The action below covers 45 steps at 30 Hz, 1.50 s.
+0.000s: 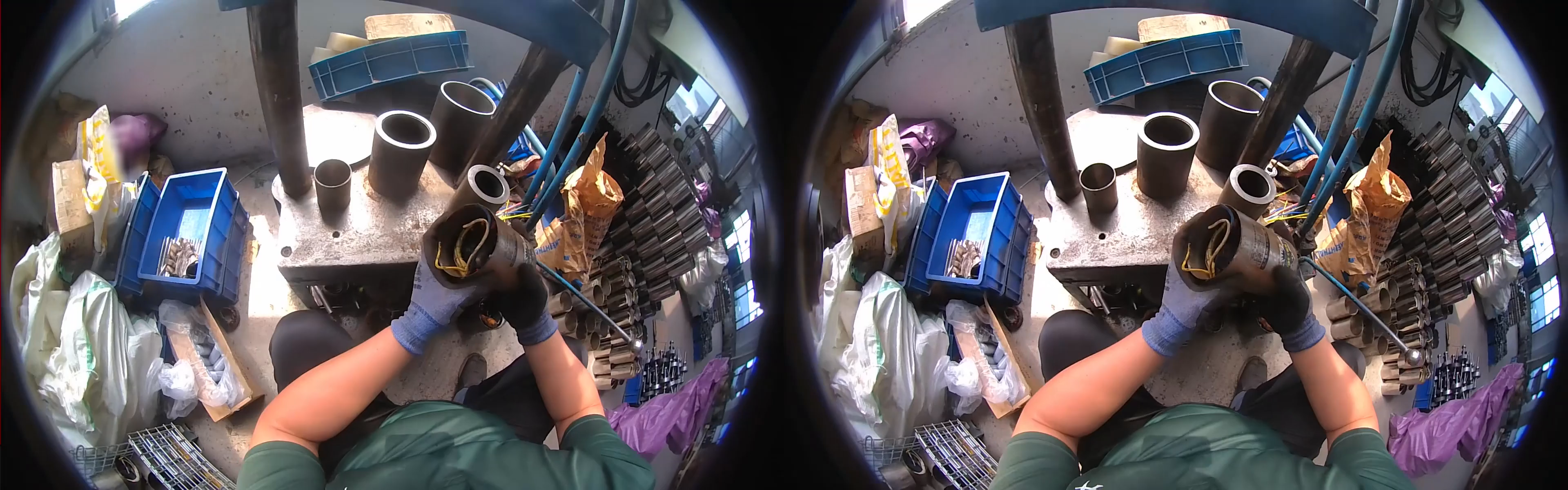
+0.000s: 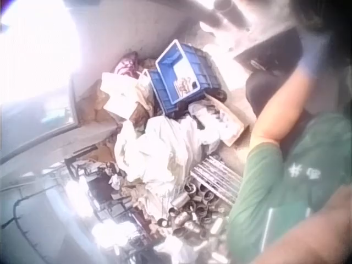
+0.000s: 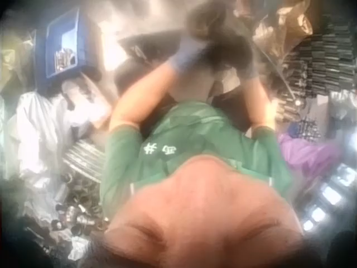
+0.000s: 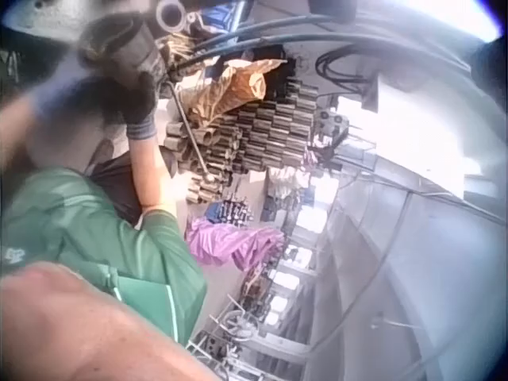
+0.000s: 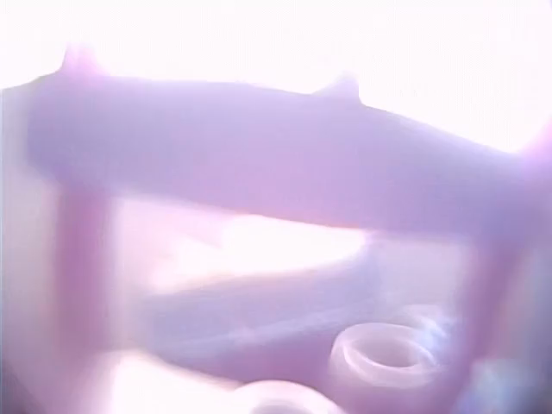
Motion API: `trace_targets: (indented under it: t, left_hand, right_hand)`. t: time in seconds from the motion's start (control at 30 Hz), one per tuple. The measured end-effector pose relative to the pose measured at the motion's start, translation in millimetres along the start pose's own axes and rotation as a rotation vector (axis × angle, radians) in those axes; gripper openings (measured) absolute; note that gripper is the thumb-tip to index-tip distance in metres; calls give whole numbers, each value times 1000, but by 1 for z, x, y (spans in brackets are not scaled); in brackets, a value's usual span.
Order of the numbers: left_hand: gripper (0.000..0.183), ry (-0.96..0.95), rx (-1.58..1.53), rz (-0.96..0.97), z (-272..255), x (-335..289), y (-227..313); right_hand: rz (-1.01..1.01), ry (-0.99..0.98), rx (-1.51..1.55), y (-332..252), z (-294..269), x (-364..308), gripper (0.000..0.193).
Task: The person uses a press machine to insert cylindrical components into metal tubes by placing a tube onto the press, positioning a component inside it, and lowering the press arm. The person then removes the assembled units and places them into a metal storage bin.
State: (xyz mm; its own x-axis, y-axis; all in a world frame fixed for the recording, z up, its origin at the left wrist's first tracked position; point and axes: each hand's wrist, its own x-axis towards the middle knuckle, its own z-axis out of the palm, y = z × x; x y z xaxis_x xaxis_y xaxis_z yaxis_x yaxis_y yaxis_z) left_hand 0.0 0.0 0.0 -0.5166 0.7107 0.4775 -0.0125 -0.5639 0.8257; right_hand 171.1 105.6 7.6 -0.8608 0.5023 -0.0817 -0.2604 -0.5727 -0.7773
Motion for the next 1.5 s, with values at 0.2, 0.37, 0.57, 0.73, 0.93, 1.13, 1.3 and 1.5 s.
trace_targets:
  t: [0.2, 0.37, 0.57, 0.73, 0.93, 1.13, 1.3, 1.5]
  left_hand:
    - [74, 148, -377, -341, -10, 26, 10]
    - [54, 249, -148, -497, -11, 24, -28]
    - [56, -64, 23, -516, 4, 21, -22]
    - [59, -261, 415, -364, 3, 16, 4]
    - [61, -360, 517, -374, 3, 16, 4]
    - [63, -456, 638, -317, 3, 14, 3]
    - [61, -525, 677, -303, 3, 10, 9]
    - [60, -554, 666, -299, 1, 9, 9]
  right_hand:
    - [-472, 197, -475, -47, 81, 53, 62]
    - [-508, 223, -600, -91, 130, 128, 53]
    - [-540, 273, -757, -105, 167, 180, 86]
    - [-460, 188, -1077, -140, 150, 230, 97]
    - [-457, 161, -1489, -159, 164, 265, 93]
    - [-358, 124, -1937, -150, 200, 277, 90]
    - [-358, 115, -1948, -150, 210, 282, 88]
    - [-267, 146, -2018, -150, 218, 282, 95]
